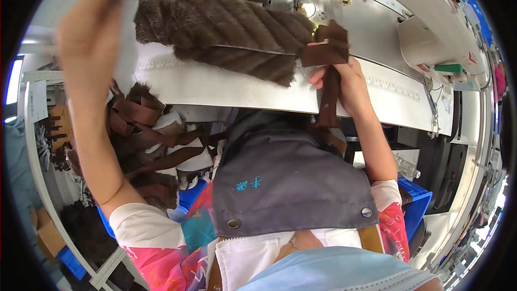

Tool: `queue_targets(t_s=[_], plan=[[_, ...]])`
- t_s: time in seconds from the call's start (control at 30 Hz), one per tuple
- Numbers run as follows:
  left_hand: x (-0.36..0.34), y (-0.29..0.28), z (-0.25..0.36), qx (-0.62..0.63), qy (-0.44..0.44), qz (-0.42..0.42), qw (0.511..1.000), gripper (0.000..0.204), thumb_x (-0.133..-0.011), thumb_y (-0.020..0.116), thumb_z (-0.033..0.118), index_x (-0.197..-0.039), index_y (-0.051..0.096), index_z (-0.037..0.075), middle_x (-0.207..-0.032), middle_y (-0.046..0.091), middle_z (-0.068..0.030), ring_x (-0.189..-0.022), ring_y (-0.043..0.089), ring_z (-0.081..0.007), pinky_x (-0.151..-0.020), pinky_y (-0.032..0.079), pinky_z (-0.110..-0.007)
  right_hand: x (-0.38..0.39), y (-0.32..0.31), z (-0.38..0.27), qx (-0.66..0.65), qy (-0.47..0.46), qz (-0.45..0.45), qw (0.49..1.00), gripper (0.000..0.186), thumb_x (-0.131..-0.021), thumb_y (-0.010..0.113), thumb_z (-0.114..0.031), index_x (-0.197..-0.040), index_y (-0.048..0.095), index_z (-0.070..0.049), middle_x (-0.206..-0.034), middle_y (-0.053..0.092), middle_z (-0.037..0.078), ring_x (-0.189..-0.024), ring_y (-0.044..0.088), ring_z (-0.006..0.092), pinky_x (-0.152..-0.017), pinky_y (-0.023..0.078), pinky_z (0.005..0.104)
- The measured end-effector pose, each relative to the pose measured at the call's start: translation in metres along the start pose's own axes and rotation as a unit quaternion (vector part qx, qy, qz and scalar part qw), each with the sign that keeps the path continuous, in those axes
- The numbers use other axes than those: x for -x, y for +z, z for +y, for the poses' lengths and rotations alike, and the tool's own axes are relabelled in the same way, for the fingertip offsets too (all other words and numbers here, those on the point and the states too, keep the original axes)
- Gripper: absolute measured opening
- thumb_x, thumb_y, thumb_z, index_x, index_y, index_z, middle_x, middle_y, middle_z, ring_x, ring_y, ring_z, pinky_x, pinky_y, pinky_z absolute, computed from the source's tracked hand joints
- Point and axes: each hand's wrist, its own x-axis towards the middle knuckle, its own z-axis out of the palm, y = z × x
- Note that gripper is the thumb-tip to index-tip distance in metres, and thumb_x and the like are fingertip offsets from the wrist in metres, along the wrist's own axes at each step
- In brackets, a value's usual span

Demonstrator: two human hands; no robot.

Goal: Sewing fabric strips onto pieces of fur using an industrial sewing machine.

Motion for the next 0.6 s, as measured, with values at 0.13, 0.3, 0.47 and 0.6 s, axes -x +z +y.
queue_targets(t_s=[0.13, 0.3, 0.47, 0.6], plan=[[0.05, 0.044, 0.019, -0.102, 0.187, -0.186, 0.959, 0.058, -0.071, 0.051, -0.008, -0.124, 0.059, 0.012, -0.13, 0.054, -0.0119, -0.116, 0.054, -0.0306, -0.091, 0.048, -0.034, 0.01, -0.021, -0.003, -0.032, -0.059, 0.105, 0.992, 0.027, -0.095, 0.041, -0.019, -0.097, 0.059, 0.002, -0.063, 0.059, 0.011, -0.055, 0.053, 0.0148, -0.058, 0.044, 0.027], [0.083, 0.066, 0.017, -0.141, 0.155, -0.259, 0.943, 0.06, -0.072, 0.056, -0.005, -0.129, 0.054, 0.012, -0.14, 0.045, -0.0104, -0.128, 0.044, -0.029, -0.096, 0.045, -0.037, 0.011, 0.023, -0.004, 0.065, -0.324, 0.031, 0.943, 0.031, -0.093, 0.049, -0.026, -0.1, 0.06, 0.001, -0.109, 0.062, 0.012, -0.11, 0.056, 0.028, -0.088, 0.045, 0.0399], [-0.02, 0.048, -0.017, 0.191, -0.224, -0.271, 0.917, 0.038, -0.081, 0.067, 0.019, -0.115, 0.063, 0.002, -0.11, 0.066, -0.0096, -0.115, 0.055, -0.0217, -0.096, 0.043, -0.036, -0.022, 0.049, 0.004, 0.611, -0.356, -0.102, 0.7, 0.06, -0.071, 0.062, -0.006, -0.129, 0.053, -0.021, -0.144, 0.037, 0.011, -0.132, 0.032, 0.0384, -0.102, 0.03, 0.0589], [-0.072, 0.111, -0.105, 0.02, -0.159, -0.309, 0.937, 0.069, -0.071, 0.075, 0.042, -0.121, 0.057, -0.002, -0.124, 0.055, -0.0171, -0.115, 0.051, -0.0247, -0.099, 0.037, -0.033, -0.029, 0.051, 0.009, 0.619, -0.363, -0.142, 0.682, 0.06, -0.072, 0.062, -0.008, -0.13, 0.052, -0.022, -0.144, 0.036, 0.01, -0.131, 0.034, 0.0394, -0.102, 0.032, 0.06]])
